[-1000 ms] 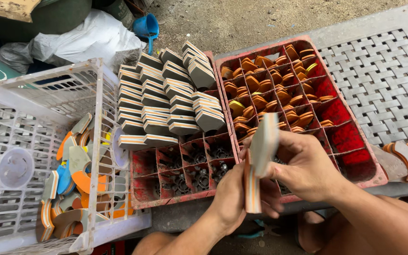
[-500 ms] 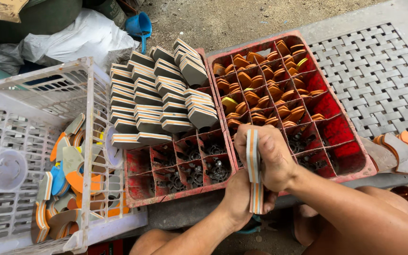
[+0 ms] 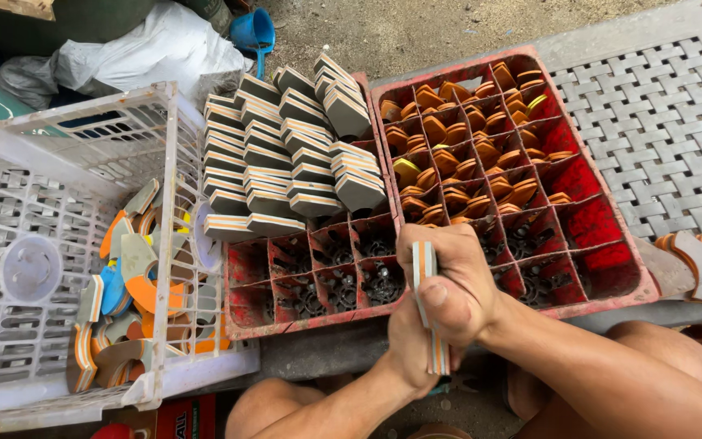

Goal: The person assembles sandals by attaching a small orange rubber piece to the bottom of a grey sole using a metal fastener. They repeatedly pick up a sole, insert the fastener, attach the rubber piece, and place the finished unit into a red crate.

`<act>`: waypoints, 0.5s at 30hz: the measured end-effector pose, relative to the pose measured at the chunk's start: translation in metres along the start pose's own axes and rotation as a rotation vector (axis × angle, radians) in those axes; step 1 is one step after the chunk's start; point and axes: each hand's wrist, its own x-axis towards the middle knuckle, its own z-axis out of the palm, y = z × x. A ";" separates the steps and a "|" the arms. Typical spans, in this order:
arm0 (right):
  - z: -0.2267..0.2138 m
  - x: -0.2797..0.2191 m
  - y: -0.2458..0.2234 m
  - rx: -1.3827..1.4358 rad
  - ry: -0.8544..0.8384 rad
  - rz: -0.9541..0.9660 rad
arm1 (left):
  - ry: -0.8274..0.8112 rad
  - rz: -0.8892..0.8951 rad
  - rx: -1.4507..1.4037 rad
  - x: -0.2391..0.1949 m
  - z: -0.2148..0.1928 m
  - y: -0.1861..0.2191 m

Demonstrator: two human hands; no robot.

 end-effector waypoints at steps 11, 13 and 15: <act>-0.139 0.015 0.007 -0.664 0.168 0.545 | 0.226 0.551 0.607 -0.048 -0.075 0.083; -0.178 0.016 0.016 -0.893 0.109 0.797 | 0.433 0.770 0.451 -0.081 -0.104 0.093; -0.197 0.011 0.034 -1.116 -0.014 0.893 | 0.669 1.099 0.774 -0.121 -0.145 0.115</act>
